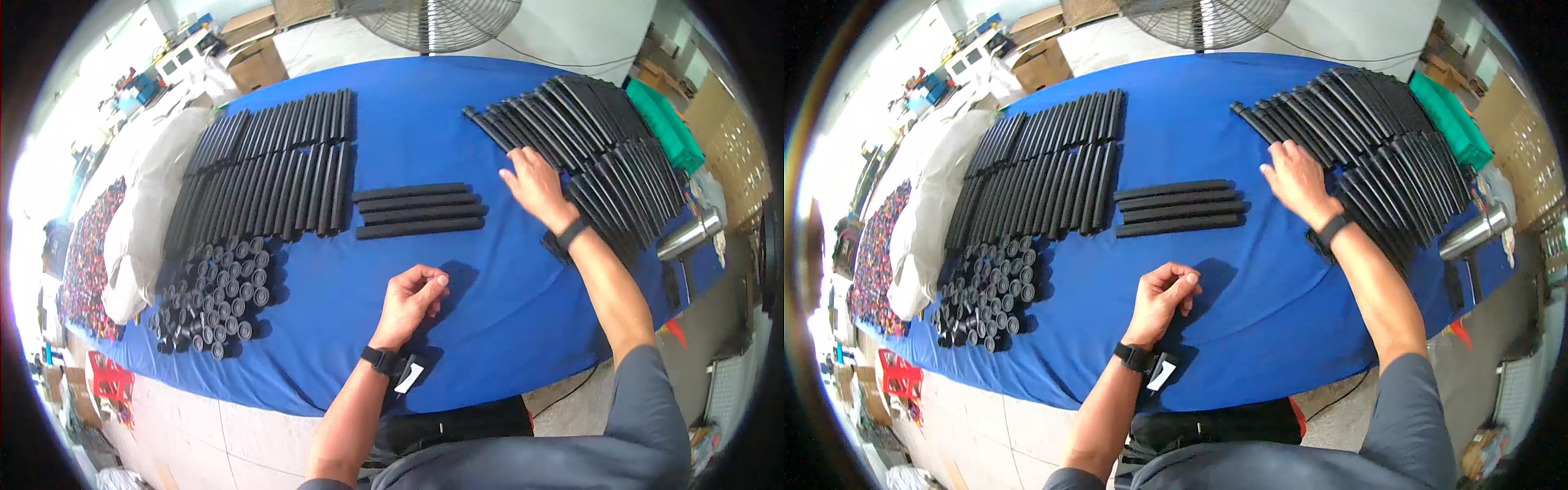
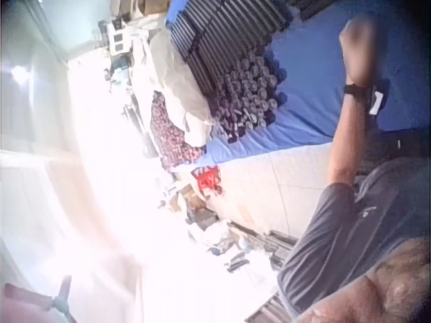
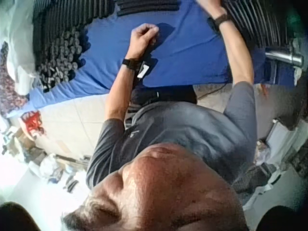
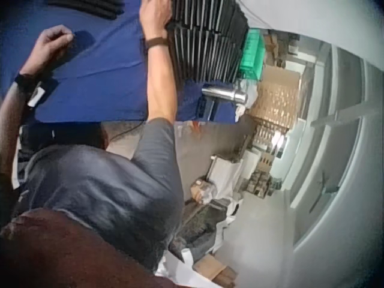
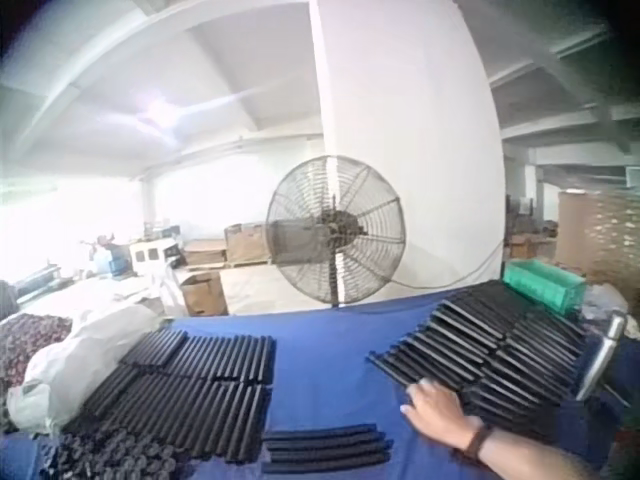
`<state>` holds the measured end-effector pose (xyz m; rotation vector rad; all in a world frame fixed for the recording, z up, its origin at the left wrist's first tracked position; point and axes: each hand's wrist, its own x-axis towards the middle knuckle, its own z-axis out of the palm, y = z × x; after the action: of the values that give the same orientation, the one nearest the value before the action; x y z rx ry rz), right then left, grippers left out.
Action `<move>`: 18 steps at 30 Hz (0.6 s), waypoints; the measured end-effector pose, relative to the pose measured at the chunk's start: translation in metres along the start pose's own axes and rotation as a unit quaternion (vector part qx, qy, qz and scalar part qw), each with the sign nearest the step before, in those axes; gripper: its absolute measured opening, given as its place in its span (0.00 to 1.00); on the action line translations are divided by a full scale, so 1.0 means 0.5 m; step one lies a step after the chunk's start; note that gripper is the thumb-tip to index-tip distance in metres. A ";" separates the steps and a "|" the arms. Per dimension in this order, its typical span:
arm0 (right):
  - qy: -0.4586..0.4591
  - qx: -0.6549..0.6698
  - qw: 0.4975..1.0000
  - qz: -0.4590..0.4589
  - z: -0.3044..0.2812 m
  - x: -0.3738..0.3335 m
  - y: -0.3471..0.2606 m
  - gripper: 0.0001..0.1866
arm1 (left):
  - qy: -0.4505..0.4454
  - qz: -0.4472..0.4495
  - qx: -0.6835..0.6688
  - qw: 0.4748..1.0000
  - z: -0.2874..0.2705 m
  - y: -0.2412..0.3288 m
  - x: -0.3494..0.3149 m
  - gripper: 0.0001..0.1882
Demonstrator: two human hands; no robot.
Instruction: The person repeatedly picks up a black cylindrical pipe and a smaller black cap from a blue-covered table, inserts the cap into the pipe's end, and places the assembled unit back on the table. The person handles the items one at a time, repeating the same insertion and placement sequence throughout the clip.
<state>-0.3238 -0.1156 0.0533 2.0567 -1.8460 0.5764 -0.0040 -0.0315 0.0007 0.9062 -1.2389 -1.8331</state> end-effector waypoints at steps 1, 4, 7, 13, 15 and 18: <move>-0.025 0.022 0.999 -0.035 -0.021 -0.012 -0.059 0.18 | 0.002 -0.003 0.000 1.000 -0.008 -0.003 -0.002 0.10; -0.022 0.067 0.981 -0.183 -0.043 -0.076 -0.175 0.24 | -0.005 0.001 -0.002 1.000 -0.005 -0.003 -0.001 0.13; -0.059 0.042 0.975 -0.209 -0.023 -0.125 -0.219 0.26 | -0.014 0.007 -0.005 1.000 -0.003 -0.004 0.004 0.13; -0.072 0.096 0.969 -0.216 -0.039 -0.138 -0.236 0.25 | 0.020 -0.003 0.017 1.000 -0.006 0.012 -0.021 0.11; -0.088 0.136 0.968 -0.191 -0.056 -0.134 -0.248 0.28 | 0.020 0.014 0.075 0.997 -0.016 0.010 -0.042 0.11; -0.077 0.147 0.968 -0.188 -0.052 -0.140 -0.271 0.30 | 0.040 0.011 0.166 0.985 -0.025 0.063 -0.115 0.11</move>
<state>-0.1973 -0.0269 0.0455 2.6301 -1.4512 0.6291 0.0404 0.0044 0.0356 1.1290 -1.5241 -1.5822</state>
